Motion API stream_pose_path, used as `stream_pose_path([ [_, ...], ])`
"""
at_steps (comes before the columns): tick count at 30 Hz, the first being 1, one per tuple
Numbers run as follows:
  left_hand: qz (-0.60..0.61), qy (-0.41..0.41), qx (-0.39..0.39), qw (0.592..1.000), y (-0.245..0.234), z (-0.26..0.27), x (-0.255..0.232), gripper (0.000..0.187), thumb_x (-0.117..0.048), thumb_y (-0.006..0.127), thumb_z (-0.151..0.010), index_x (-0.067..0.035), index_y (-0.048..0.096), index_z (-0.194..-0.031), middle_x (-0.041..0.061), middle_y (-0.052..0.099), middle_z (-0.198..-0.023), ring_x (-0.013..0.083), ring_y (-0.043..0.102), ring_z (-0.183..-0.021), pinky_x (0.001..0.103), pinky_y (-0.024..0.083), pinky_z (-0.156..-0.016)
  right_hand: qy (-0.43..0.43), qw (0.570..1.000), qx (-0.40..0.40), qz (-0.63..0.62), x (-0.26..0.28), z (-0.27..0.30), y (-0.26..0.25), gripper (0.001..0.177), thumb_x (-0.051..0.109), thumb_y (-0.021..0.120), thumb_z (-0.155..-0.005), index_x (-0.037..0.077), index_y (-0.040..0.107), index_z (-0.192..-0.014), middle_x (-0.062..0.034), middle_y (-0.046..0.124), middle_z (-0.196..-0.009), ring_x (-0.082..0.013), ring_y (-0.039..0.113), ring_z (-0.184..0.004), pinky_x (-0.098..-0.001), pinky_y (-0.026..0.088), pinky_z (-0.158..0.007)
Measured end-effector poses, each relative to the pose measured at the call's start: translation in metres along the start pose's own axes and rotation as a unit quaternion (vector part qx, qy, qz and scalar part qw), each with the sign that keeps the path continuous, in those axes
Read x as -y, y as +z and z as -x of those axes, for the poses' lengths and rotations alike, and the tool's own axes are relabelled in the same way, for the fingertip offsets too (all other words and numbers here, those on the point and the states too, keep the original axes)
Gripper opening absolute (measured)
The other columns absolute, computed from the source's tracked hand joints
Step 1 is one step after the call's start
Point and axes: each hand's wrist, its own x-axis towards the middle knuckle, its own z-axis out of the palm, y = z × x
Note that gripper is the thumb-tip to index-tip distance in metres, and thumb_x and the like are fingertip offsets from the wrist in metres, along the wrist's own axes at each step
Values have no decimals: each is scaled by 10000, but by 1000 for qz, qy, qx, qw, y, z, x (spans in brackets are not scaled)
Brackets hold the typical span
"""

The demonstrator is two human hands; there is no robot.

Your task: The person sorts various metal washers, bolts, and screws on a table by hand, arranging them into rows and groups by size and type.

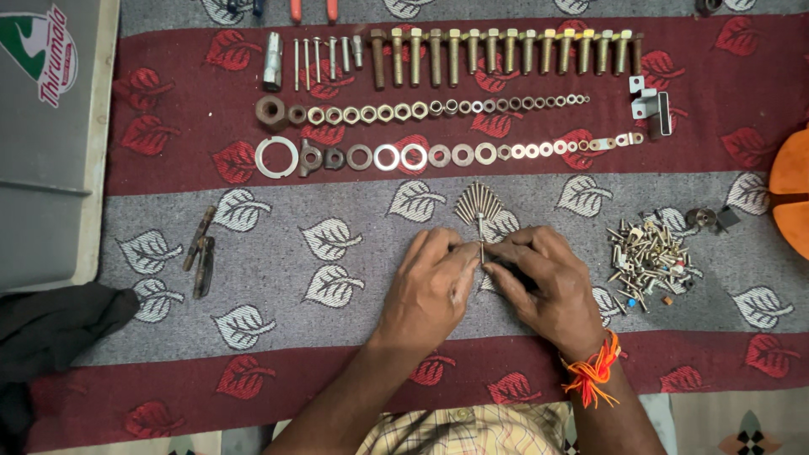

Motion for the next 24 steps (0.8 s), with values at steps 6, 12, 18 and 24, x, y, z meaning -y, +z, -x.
stream_pose_path([
  [6, -4, -8, 7, 1000, 1, 0, 0, 247, -22, 720, -902, 26, 716, -1144, 132, 609, -1007, 299, 624, -979, 413, 552, -846, 3, 1000, 1, -5, 0, 0, 0, 293, 72, 817, -810, 39, 759, -1095, -92, 708, -990, -229, 670, -883, -338, 540, -745],
  [12, 3, -10, -1, 1000, 0, 0, -1, 250, 5, 722, -877, 19, 715, -1126, 134, 612, -1015, 306, 631, -987, 413, 548, -844, 16, 1000, 2, -18, 0, 0, -1, 281, 67, 818, -811, 46, 765, -1086, -93, 706, -983, -214, 673, -856, -322, 538, -699],
  [18, 2, 10, -19, 1000, 1, 0, 1, 230, 11, 727, -878, 20, 705, -1107, 140, 619, -1025, 312, 636, -983, 417, 548, -841, 23, 999, -2, -38, -3, 2, -1, 264, 70, 815, -824, 51, 763, -1082, -86, 708, -984, -192, 681, -819, -304, 542, -673],
  [24, 10, 14, -30, 999, -1, -2, -4, 208, 25, 724, -861, 19, 709, -1068, 146, 622, -1010, 324, 642, -961, 409, 548, -813, 20, 999, -10, -50, -4, 4, -1, 251, 78, 814, -822, 55, 763, -1067, -88, 710, -987, -189, 694, -823, -294, 554, -674],
])
